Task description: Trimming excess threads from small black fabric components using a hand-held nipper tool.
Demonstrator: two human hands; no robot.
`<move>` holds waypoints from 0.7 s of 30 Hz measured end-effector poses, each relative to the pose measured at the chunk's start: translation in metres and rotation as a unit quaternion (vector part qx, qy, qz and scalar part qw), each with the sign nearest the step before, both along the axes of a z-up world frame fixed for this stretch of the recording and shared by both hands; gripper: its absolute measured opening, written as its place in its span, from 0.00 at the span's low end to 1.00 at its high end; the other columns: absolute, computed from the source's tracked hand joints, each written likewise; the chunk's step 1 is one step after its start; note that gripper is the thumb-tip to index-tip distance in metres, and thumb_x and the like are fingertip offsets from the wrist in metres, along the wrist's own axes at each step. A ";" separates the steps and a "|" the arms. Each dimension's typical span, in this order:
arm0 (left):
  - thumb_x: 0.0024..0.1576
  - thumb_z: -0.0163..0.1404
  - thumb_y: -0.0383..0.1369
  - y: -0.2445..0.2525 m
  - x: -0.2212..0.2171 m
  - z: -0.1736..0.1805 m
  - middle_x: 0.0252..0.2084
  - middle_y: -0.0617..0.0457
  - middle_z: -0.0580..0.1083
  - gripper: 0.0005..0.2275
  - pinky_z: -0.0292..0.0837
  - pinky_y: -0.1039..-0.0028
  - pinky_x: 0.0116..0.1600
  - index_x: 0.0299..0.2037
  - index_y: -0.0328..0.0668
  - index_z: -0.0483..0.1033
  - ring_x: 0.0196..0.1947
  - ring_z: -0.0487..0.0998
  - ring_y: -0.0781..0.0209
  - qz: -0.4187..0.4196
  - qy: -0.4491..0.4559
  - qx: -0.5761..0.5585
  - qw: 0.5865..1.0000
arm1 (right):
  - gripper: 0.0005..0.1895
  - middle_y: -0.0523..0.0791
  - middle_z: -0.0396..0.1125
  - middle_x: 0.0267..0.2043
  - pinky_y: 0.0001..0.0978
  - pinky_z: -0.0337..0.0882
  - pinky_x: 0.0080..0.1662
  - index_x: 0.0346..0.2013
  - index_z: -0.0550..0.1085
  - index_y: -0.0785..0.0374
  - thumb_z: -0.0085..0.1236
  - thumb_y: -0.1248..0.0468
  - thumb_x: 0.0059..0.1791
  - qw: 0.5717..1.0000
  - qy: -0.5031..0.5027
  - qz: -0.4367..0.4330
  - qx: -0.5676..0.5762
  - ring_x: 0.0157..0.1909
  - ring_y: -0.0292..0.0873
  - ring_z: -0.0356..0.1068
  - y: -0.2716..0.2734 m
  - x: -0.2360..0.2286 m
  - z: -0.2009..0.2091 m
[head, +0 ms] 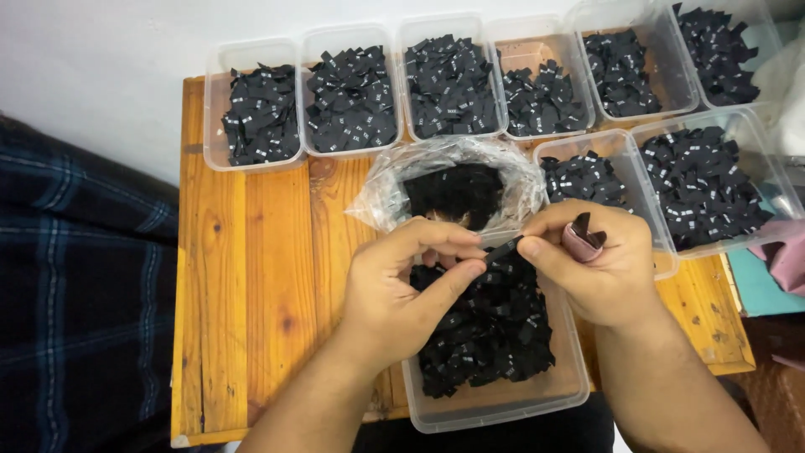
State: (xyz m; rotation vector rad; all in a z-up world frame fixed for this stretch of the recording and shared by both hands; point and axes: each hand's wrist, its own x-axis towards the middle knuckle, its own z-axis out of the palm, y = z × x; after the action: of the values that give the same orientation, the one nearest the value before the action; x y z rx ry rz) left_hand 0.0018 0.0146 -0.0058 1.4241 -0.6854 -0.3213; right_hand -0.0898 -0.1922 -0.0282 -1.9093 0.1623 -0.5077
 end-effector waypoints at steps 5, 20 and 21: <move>0.58 0.58 0.25 0.000 0.001 0.001 0.40 0.56 0.81 0.08 0.73 0.79 0.46 0.46 0.46 0.79 0.40 0.81 0.68 -0.011 -0.003 -0.003 1.000 | 0.02 0.43 0.73 0.32 0.22 0.70 0.37 0.34 0.77 0.65 0.63 0.70 0.48 1.000 -0.001 0.010 0.014 0.31 0.33 0.69 -0.001 0.000 0.000; 0.59 0.57 0.30 -0.002 0.004 0.005 0.38 0.52 0.79 0.03 0.76 0.74 0.47 0.40 0.40 0.80 0.38 0.79 0.61 -0.006 -0.129 0.009 0.992 | 0.02 0.40 0.70 0.25 0.22 0.61 0.30 0.32 0.78 0.61 0.63 0.66 0.47 0.995 0.008 0.076 -0.062 0.23 0.31 0.60 0.013 0.005 0.012; 0.59 0.57 0.27 -0.002 0.005 0.006 0.37 0.51 0.78 0.02 0.76 0.74 0.46 0.38 0.39 0.80 0.37 0.79 0.61 -0.005 -0.125 -0.002 0.992 | 0.02 0.40 0.68 0.23 0.22 0.60 0.30 0.31 0.77 0.61 0.62 0.66 0.48 0.995 0.006 0.079 -0.056 0.23 0.32 0.59 0.014 0.005 0.014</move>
State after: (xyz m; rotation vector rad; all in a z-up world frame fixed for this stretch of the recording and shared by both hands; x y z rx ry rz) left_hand 0.0064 0.0127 -0.0002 1.4718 -0.8960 -0.1495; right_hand -0.0849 -0.1785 -0.0142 -2.0148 -0.0095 -0.4047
